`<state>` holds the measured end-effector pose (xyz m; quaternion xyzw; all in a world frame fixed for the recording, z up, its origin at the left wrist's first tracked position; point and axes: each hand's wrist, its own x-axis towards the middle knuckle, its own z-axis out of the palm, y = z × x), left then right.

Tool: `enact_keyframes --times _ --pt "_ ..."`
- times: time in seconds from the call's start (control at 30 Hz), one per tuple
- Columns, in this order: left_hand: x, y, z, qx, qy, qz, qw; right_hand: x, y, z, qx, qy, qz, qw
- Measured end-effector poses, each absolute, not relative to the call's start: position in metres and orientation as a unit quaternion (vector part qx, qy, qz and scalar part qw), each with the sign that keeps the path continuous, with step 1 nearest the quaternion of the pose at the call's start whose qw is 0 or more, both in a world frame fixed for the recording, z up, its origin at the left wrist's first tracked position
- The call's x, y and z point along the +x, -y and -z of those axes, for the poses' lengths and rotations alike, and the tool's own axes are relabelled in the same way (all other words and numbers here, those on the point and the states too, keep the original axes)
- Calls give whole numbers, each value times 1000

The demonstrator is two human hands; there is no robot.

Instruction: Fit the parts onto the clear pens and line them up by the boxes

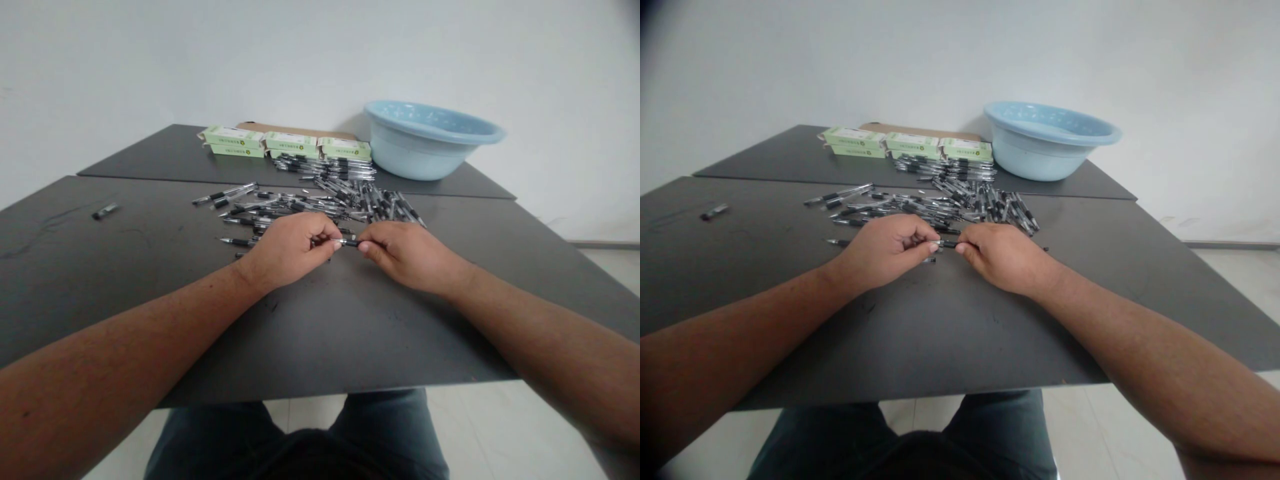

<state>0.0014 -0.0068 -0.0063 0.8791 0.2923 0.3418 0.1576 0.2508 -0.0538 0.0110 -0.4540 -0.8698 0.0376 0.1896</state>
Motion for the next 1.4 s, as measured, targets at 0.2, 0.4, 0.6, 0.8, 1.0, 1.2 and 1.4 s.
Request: enact_keyframes --times 0.2,0.4,0.6,0.8,1.0,1.2,1.4 --pt "2 9 4 878 -299 -341 156 251 55 -11 -455 867 -31 201" --pt "2 9 4 880 -303 -333 154 250 55 -12 -453 873 -36 177" --pt "3 10 3 885 -289 -329 156 248 55 -12 -449 875 -44 176" --pt "3 11 1 876 -304 -343 153 250 55 -11 -460 857 -54 228" --pt "2 9 1 877 -295 -351 145 253 53 -9 -466 855 -31 224" --pt "1 10 2 876 -300 -351 137 253 53 -9 -465 854 -56 225" --pt "1 9 3 868 -310 -358 146 253 52 -10 -472 849 -45 232"
